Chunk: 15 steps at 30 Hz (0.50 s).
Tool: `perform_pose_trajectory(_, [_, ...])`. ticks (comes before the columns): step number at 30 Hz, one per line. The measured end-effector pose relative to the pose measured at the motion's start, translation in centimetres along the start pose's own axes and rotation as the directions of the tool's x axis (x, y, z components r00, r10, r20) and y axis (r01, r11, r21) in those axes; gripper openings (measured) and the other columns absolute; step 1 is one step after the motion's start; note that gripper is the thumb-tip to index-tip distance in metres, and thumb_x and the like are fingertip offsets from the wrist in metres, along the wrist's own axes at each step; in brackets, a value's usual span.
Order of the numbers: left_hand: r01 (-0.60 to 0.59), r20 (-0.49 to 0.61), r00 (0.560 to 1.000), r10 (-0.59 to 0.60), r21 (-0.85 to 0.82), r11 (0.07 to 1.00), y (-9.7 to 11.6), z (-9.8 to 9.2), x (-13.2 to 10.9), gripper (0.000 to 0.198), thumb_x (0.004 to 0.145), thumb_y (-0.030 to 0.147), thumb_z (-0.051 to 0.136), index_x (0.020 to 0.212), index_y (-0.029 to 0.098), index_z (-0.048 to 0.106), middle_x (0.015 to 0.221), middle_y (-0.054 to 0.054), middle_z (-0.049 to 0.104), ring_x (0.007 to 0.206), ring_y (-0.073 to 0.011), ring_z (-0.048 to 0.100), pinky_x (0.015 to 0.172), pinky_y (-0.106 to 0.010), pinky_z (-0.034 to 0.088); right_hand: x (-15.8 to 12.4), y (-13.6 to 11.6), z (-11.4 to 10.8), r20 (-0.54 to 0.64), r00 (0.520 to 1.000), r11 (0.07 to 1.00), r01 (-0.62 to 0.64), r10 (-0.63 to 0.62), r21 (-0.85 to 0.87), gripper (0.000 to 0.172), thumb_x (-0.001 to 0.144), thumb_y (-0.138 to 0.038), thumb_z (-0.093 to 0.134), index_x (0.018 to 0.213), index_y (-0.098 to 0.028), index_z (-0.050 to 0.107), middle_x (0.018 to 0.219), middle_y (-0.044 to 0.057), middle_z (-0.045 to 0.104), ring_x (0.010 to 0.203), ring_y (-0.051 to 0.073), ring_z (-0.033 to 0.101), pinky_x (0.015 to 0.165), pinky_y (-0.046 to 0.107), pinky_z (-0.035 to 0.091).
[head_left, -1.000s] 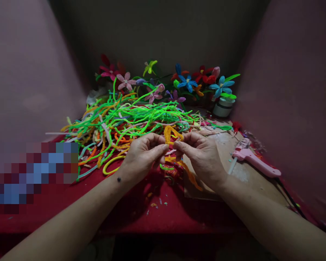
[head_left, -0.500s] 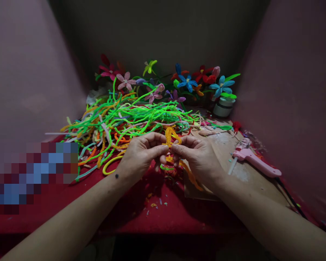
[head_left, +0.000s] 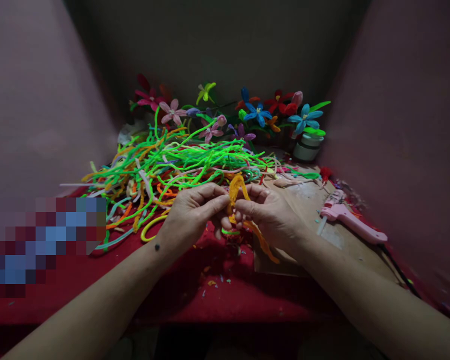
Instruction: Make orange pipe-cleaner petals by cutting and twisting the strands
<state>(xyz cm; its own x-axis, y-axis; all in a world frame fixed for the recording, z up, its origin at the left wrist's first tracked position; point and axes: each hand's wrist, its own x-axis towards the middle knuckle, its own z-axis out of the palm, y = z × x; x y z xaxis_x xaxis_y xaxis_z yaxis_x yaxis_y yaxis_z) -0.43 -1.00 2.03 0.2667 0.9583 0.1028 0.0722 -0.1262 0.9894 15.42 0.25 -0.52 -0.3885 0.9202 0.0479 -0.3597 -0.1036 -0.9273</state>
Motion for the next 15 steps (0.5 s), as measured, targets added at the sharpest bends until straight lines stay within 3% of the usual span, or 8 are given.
perform_pose_trajectory(4, [0.081, 0.12, 0.99, -0.08, -0.002, 0.997, -0.4, -0.3, 0.1, 0.014, 0.084, 0.026, 0.054, 0.077, 0.014, 0.058, 0.053, 0.0, 0.064, 0.037, -0.0097, 0.055, 0.042, -0.019, 0.043, 0.3, 0.1, -0.1, 0.056, 0.996, 0.991, -0.075, 0.069, 0.113, 0.022, 0.07, -0.034, 0.071, 0.082, -0.018, 0.062, 0.072, -0.002, 0.061, 0.06, 0.009, 0.056, 0.057, 0.022, 0.047])
perform_pose_trajectory(7, [0.152, 0.178, 0.974, -0.14, -0.055, 0.987, -0.8, -0.5, 0.4, 0.014, 0.084, 0.027, 0.054, 0.077, 0.014, 0.056, 0.053, -0.002, 0.065, 0.036, -0.0108, 0.055, 0.042, -0.02, 0.042, 0.4, 0.4, 0.0, -0.02, 0.999, 0.986, -0.037, 0.041, 0.162, 0.019, 0.066, -0.028, 0.075, 0.073, -0.016, 0.062, 0.068, -0.002, 0.06, 0.062, 0.009, 0.056, 0.063, 0.023, 0.047])
perform_pose_trajectory(10, [0.201, 0.166, 0.971, -0.175, -0.157, 0.967, -1.2, -0.7, 0.8, 0.015, 0.082, 0.025, 0.055, 0.073, 0.014, 0.054, 0.051, -0.003, 0.065, 0.033, -0.011, 0.053, 0.038, -0.019, 0.039, 0.6, 0.6, 0.1, -0.093, 0.996, 0.982, 0.0, 0.018, 0.19, 0.019, 0.064, -0.026, 0.076, 0.07, -0.016, 0.061, 0.065, -0.003, 0.06, 0.061, 0.009, 0.056, 0.065, 0.024, 0.047])
perform_pose_trajectory(15, [0.273, 0.103, 0.962, -0.255, -0.244, 0.931, -1.6, -0.8, 1.4, 0.013, 0.076, 0.023, 0.058, 0.067, 0.013, 0.054, 0.045, -0.003, 0.062, 0.025, -0.0095, 0.046, 0.028, -0.016, 0.03, 0.9, 1.0, -0.2, -0.094, 0.996, 0.979, 0.014, 0.005, 0.203, 0.02, 0.062, -0.026, 0.076, 0.067, -0.016, 0.06, 0.061, -0.003, 0.061, 0.059, 0.009, 0.057, 0.066, 0.025, 0.048])
